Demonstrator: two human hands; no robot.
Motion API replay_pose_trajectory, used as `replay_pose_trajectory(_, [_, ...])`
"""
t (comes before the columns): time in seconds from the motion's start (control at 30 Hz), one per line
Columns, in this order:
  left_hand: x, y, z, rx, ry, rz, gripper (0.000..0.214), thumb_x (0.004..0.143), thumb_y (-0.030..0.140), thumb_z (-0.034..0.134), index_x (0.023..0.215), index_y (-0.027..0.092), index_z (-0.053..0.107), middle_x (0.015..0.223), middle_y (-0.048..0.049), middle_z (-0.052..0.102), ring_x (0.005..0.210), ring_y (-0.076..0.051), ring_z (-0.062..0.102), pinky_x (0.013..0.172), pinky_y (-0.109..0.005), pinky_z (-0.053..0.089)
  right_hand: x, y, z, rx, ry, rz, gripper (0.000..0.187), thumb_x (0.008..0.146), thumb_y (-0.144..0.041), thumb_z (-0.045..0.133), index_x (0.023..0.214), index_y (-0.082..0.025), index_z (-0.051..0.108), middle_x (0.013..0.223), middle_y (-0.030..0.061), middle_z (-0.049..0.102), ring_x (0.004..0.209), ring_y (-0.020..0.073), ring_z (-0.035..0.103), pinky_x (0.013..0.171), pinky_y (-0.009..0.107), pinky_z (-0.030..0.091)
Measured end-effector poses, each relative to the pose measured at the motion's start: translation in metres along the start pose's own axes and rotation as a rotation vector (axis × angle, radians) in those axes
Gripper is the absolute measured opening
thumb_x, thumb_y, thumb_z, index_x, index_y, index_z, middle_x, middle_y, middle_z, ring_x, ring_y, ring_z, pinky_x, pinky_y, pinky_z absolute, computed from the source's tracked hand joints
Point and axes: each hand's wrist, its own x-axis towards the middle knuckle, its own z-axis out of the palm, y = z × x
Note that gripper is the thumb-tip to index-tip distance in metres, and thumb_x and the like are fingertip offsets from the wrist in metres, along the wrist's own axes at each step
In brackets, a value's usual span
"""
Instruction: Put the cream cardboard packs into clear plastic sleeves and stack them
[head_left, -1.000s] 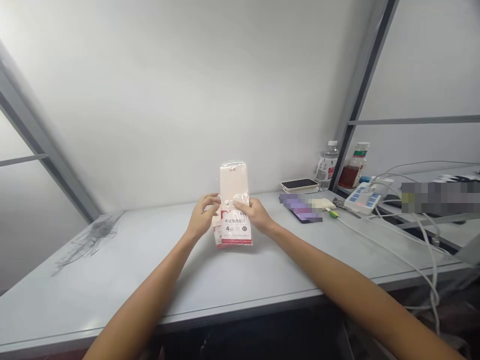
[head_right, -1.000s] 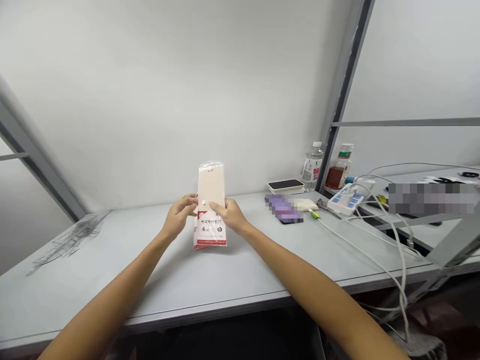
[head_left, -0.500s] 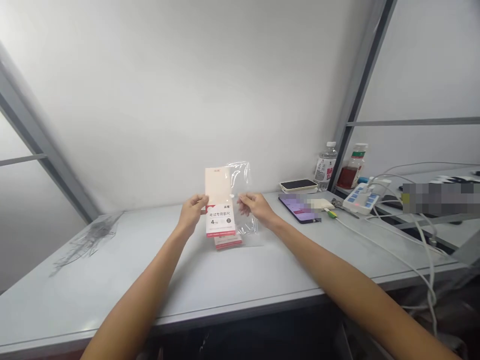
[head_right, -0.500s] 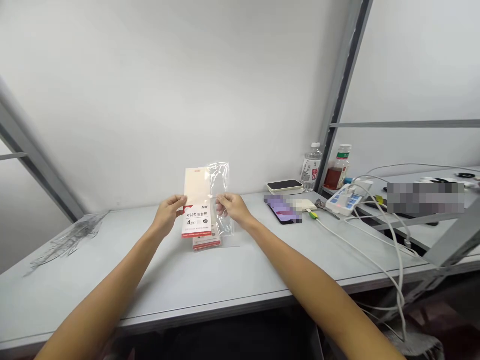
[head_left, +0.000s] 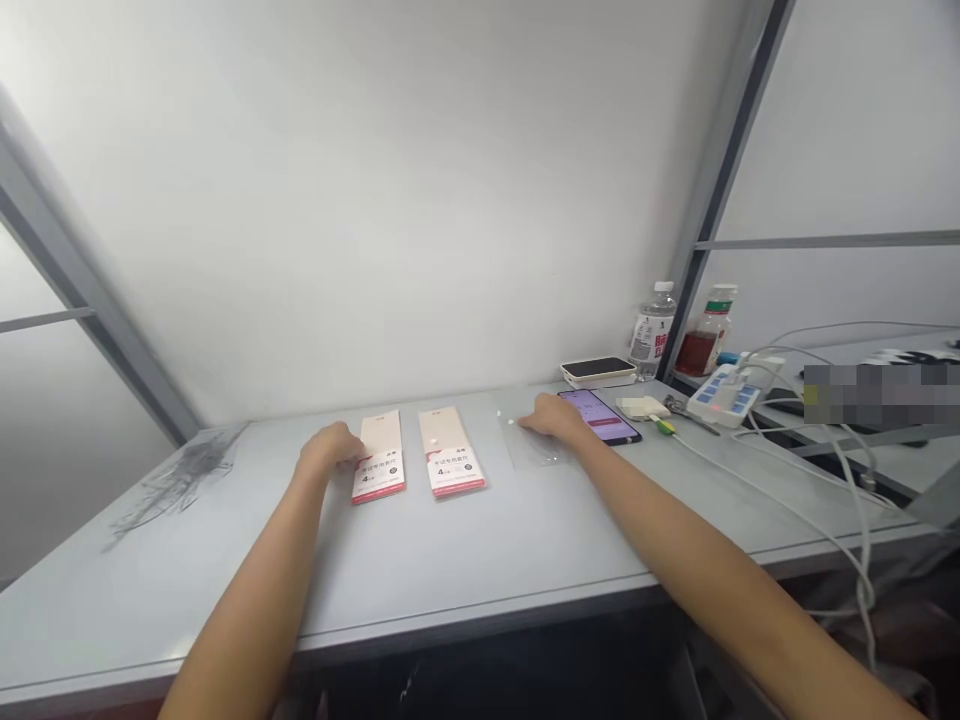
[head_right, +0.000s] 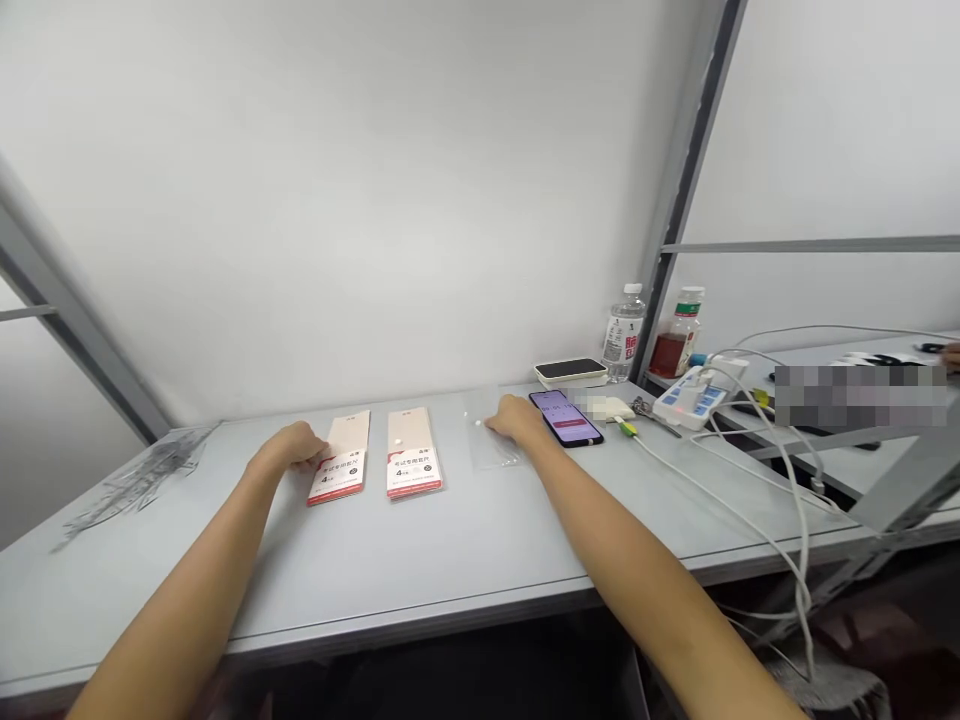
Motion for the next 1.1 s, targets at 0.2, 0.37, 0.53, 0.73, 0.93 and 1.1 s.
replay_pose_trajectory(0.2, [-0.021, 0.041, 0.020, 0.130, -0.019, 0.118, 0.040, 0.072, 0.056, 0.040, 0.060, 0.019, 0.048, 0.071, -0.0102, 0.063, 0.068, -0.026, 0.061, 0.057, -0.034, 0.041, -0.012, -0.015, -0.003, -0.142, 0.071, -0.069, 0.039, 0.070, -0.037, 0.064, 0.096, -0.009, 0.058, 0.105, 0.0218, 0.057, 0.101, 0.0326, 0.054, 0.074, 0.036, 0.039])
replay_pose_trajectory(0.37, [-0.044, 0.078, 0.051, 0.199, -0.061, 0.347, 0.035, 0.075, 0.051, 0.040, 0.068, 0.019, 0.052, 0.070, -0.0089, 0.062, 0.062, -0.022, 0.059, 0.055, -0.030, 0.038, -0.034, -0.040, -0.002, -0.123, 0.071, -0.279, 0.035, 0.083, -0.041, 0.047, 0.104, -0.016, 0.057, 0.107, 0.0118, 0.059, 0.099, 0.0228, 0.054, 0.078, 0.031, 0.039])
replay_pose_trajectory(0.53, [-0.049, 0.080, 0.054, 0.219, 0.018, 0.407, 0.022, 0.080, 0.028, 0.035, 0.069, 0.019, 0.051, 0.070, -0.0095, 0.060, 0.063, -0.021, 0.057, 0.055, -0.029, 0.035, -0.059, -0.061, 0.006, 0.088, -0.054, -0.446, 0.036, 0.083, -0.047, 0.044, 0.095, -0.018, 0.061, 0.092, 0.0067, 0.065, 0.084, 0.0197, 0.058, 0.069, 0.028, 0.039])
replay_pose_trajectory(0.73, [-0.054, 0.080, 0.047, 0.050, 0.176, 0.548, 0.027, 0.086, 0.032, 0.027, 0.070, 0.021, 0.046, 0.067, -0.0042, 0.058, 0.058, -0.018, 0.052, 0.052, -0.027, 0.031, -0.062, -0.064, 0.010, 0.407, -0.148, -0.344, 0.047, 0.076, -0.058, 0.048, 0.090, -0.016, 0.063, 0.092, 0.0092, 0.066, 0.080, 0.0219, 0.060, 0.063, 0.029, 0.042])
replay_pose_trajectory(0.93, [-0.064, 0.088, 0.052, -0.198, 0.265, 0.612, 0.023, 0.087, 0.040, 0.031, 0.079, 0.022, 0.044, 0.067, -0.0011, 0.060, 0.055, -0.016, 0.052, 0.049, -0.026, 0.028, -0.058, -0.067, 0.013, 0.935, -0.343, -0.397, 0.028, 0.073, -0.041, 0.060, 0.077, -0.013, 0.064, 0.077, 0.0065, 0.068, 0.069, 0.0198, 0.061, 0.058, 0.029, 0.046])
replay_pose_trajectory(1.1, [-0.067, 0.089, 0.047, -0.190, 0.318, 0.525, 0.031, 0.087, 0.047, 0.029, 0.074, 0.022, 0.040, 0.065, -0.0016, 0.057, 0.055, -0.017, 0.050, 0.050, -0.026, 0.026, -0.067, -0.073, 0.017, 0.958, -0.325, -0.462, 0.025, 0.072, -0.039, 0.060, 0.073, -0.014, 0.063, 0.070, 0.0039, 0.065, 0.064, 0.0174, 0.059, 0.056, 0.027, 0.044])
